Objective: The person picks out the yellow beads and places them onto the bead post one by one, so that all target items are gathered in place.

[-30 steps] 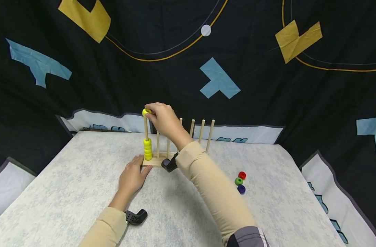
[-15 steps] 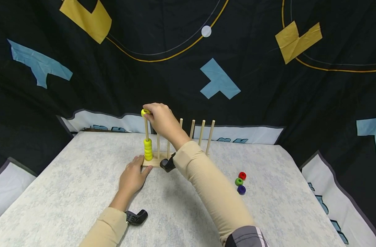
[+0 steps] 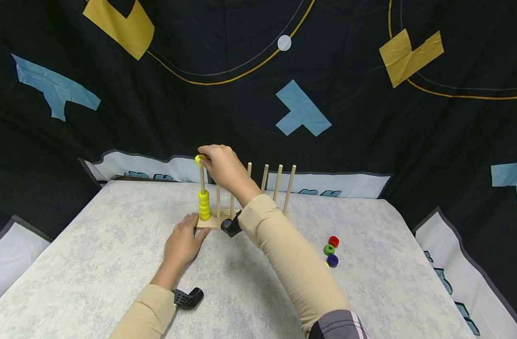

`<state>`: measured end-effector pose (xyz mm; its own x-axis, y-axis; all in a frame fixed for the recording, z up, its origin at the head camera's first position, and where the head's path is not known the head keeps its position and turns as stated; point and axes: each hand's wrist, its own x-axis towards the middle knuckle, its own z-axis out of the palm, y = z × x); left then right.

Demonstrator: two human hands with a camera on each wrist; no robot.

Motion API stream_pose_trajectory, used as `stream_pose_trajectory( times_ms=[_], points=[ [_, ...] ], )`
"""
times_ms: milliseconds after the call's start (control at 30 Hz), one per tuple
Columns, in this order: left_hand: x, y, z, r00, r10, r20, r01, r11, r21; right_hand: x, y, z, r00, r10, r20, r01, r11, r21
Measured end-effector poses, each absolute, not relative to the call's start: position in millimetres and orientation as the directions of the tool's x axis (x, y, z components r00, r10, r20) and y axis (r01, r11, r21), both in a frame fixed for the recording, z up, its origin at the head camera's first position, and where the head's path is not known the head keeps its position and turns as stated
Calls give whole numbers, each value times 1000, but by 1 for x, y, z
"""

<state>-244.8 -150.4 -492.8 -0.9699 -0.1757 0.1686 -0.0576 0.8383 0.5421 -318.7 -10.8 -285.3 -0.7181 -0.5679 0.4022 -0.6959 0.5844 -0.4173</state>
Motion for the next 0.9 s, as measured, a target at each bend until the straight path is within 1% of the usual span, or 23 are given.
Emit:
stream_pose_trajectory(
  times_ms=[167, 333, 600, 733, 900],
  points=[
    [-246, -150, -493, -968, -172, 180, -49, 841, 538, -318, -8, -285, -716, -561, 416, -698, 590, -405],
    [-245, -150, -493, -967, -169, 189, -43, 843, 536, -316, -4, -284, -710, -551, 437, -704, 571, -423],
    [-244, -148, -492, -965, -176, 196, -45, 843, 536, -304, 9, -285, -681, -550, 483, -732, 531, -427],
    [-245, -148, -492, -964, -181, 197, -51, 846, 531, -297, 19, -289, -655, -563, 505, -756, 487, -437],
    [-245, -147, -493, -963, -189, 190, -60, 843, 535, -289, 29, -297, -624, -579, 524, -781, 459, -423]
  ],
)
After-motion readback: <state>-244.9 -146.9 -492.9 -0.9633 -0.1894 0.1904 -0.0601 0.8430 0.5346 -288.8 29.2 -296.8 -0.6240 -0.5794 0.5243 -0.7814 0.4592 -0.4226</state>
